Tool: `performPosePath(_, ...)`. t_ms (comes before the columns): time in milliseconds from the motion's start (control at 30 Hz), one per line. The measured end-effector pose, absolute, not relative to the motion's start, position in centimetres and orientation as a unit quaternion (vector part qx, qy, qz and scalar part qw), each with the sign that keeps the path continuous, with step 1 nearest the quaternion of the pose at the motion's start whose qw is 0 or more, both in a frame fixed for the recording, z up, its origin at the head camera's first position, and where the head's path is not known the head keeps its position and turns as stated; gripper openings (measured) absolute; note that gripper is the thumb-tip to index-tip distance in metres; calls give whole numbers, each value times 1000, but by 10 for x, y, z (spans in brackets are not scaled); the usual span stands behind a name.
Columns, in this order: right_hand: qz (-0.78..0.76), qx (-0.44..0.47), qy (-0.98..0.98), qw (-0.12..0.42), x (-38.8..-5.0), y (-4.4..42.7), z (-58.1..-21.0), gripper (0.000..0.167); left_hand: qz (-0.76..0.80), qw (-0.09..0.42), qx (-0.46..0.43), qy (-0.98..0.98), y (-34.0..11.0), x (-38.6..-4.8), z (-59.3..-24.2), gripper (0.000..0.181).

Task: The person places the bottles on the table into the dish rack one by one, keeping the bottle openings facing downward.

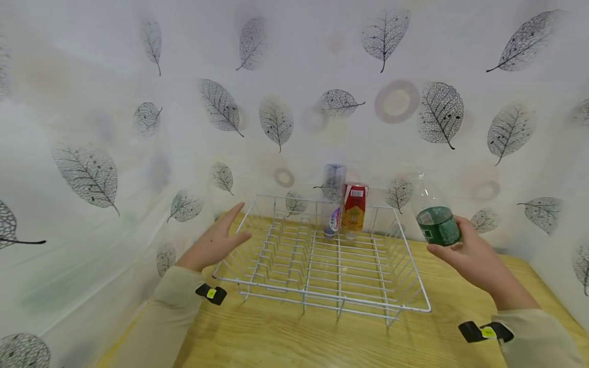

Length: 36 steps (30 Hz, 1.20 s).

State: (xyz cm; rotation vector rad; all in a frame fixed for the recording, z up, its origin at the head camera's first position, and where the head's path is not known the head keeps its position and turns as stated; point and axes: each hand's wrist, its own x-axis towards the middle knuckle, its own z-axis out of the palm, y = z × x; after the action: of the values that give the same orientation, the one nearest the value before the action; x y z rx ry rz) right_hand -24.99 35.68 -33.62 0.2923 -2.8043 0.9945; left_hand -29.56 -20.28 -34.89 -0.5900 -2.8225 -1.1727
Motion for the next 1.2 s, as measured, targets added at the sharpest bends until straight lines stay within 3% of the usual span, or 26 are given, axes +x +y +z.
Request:
performPosePath(233,265,120,-953,87,-246,331,-325,99,-323,58,-233,-915,-181,-291,-336,92)
performPosePath(733,111,220,-960,133,-243,278,-321,81,-95,199,-371,-902,-103,-277,-309,94)
performPosePath(1200,21,277,-941,191,-242,236,-328,83,29,198,-399,-895,-36,-263,-320,94)
